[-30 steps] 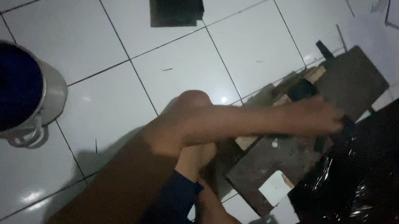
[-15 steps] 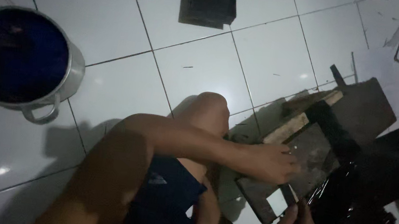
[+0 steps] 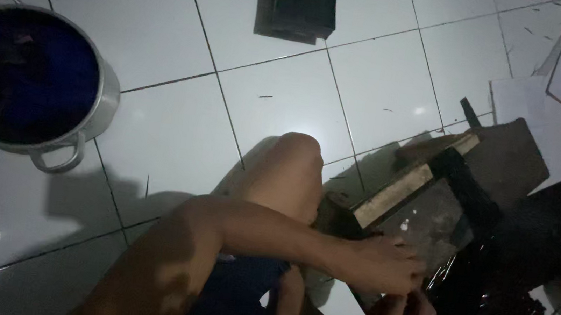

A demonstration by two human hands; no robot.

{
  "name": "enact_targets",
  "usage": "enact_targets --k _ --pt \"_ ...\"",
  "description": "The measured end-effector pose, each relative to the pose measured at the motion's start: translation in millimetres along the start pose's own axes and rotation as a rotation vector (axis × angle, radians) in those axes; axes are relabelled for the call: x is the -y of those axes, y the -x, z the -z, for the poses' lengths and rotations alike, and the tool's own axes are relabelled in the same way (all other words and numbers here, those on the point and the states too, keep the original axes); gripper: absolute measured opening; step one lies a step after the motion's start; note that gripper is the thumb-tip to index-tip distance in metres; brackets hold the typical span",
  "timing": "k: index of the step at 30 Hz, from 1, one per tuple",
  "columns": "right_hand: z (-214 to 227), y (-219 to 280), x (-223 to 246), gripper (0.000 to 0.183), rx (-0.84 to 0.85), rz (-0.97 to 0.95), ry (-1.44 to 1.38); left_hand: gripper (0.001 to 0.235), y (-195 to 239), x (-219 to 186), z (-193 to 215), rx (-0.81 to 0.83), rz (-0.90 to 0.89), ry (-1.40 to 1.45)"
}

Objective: The person sits on the floor and repeatedly applies strips of black tape to a rectangular wooden block. They use a small metal tool to smooth and press the tape onto the surface, working on different sections of the block.

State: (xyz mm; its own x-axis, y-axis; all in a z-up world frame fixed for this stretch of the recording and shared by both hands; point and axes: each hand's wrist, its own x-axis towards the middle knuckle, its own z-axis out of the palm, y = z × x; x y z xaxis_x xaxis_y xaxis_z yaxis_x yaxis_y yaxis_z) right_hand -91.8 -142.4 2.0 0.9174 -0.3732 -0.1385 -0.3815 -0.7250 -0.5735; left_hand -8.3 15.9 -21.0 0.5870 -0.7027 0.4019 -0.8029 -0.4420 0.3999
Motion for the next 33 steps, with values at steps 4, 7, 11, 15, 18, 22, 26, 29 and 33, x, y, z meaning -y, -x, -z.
enact_targets --k 4,7,11,15,18,22,26,29,33 --pt "1.5 -5.2 -20.4 0.023 -0.086 0.484 -0.086 0.032 -0.4 6.8 -23.9 0.058 0.017 0.21" --pt "13.8 -3.3 -31.2 0.019 -0.085 0.498 0.051 0.03 -1.6 8.5 -35.1 0.032 0.051 0.286" --pt "23.6 -4.3 -28.9 0.022 -0.064 0.464 0.014 0.029 -6.0 10.3 -33.2 -0.005 -0.04 0.196" --pt "34.3 -9.8 -36.2 0.025 0.01 0.548 0.074 0.018 2.0 14.9 -27.1 0.085 -0.092 0.226" --pt "36.5 -12.3 -46.9 0.028 0.0 0.582 0.264 0.017 3.4 13.5 -22.0 0.053 -0.155 0.229" --pt "44.6 -12.2 -59.7 0.035 0.296 0.037 -0.05 0.027 -9.7 13.3 -13.9 0.081 -0.231 0.193" --pt "46.5 -21.4 -59.7 0.039 0.115 0.526 0.148 0.032 -16.7 14.9 3.8 0.184 -0.164 0.306" --pt "34.4 -16.6 -51.9 0.028 0.077 0.063 -0.422 0.039 -18.2 2.0 11.4 0.201 -0.095 0.297" --pt "3.3 -18.1 -33.7 0.014 -0.106 -0.034 -0.599 0.042 -24.7 -10.2 7.6 0.167 -0.071 0.257"
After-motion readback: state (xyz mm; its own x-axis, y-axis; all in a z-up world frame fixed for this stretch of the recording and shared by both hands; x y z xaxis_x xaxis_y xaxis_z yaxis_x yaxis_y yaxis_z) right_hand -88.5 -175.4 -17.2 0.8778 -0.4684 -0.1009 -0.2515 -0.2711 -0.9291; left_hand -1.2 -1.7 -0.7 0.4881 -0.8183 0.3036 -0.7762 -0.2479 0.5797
